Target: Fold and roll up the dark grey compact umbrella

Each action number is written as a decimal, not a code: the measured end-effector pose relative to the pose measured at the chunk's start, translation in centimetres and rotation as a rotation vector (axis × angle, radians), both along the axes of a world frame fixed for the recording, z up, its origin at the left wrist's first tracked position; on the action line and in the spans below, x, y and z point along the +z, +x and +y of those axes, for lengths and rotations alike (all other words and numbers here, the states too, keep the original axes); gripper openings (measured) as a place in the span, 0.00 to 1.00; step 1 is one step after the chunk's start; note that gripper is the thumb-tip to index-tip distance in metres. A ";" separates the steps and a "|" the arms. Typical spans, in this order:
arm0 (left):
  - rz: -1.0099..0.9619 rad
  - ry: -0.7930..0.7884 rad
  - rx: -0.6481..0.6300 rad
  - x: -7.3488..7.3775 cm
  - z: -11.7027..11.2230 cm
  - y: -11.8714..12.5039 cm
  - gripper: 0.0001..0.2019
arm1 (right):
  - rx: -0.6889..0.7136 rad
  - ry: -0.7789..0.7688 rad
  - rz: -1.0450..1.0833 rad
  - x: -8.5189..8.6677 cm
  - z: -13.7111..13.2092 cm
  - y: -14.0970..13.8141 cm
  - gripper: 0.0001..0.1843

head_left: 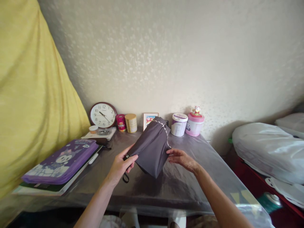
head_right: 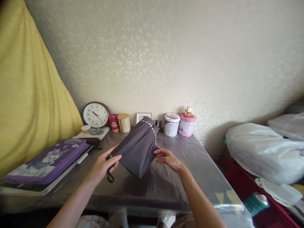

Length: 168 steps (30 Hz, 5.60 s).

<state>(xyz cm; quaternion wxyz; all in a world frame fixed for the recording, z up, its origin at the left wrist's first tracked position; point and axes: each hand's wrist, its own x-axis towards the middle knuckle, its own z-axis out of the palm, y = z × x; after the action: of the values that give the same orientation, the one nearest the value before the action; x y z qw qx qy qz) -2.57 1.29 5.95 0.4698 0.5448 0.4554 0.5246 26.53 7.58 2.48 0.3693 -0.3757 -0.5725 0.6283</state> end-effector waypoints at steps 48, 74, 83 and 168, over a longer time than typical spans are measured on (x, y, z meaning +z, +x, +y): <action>0.149 -0.079 -0.233 -1.9 -1.6 4.0 0.28 | -0.583 0.942 -0.535 5.8 0.6 -3.3 0.08; 0.116 -0.092 -0.179 -0.9 -1.4 3.0 0.31 | -0.653 0.636 -0.790 4.7 1.8 0.3 0.18; 0.095 -0.097 -0.212 -1.2 -0.8 2.4 0.29 | -0.596 0.358 -0.415 4.1 2.0 0.4 0.28; 0.119 -0.086 0.037 -1.2 1.2 0.4 0.25 | -0.164 1.034 -0.779 2.7 -1.8 0.7 0.07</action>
<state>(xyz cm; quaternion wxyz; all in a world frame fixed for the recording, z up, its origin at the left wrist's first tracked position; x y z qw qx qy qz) -2.22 2.54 4.76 0.4550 0.5460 0.5144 0.4798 27.27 5.73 5.16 0.3146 -0.3924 -0.8623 0.0595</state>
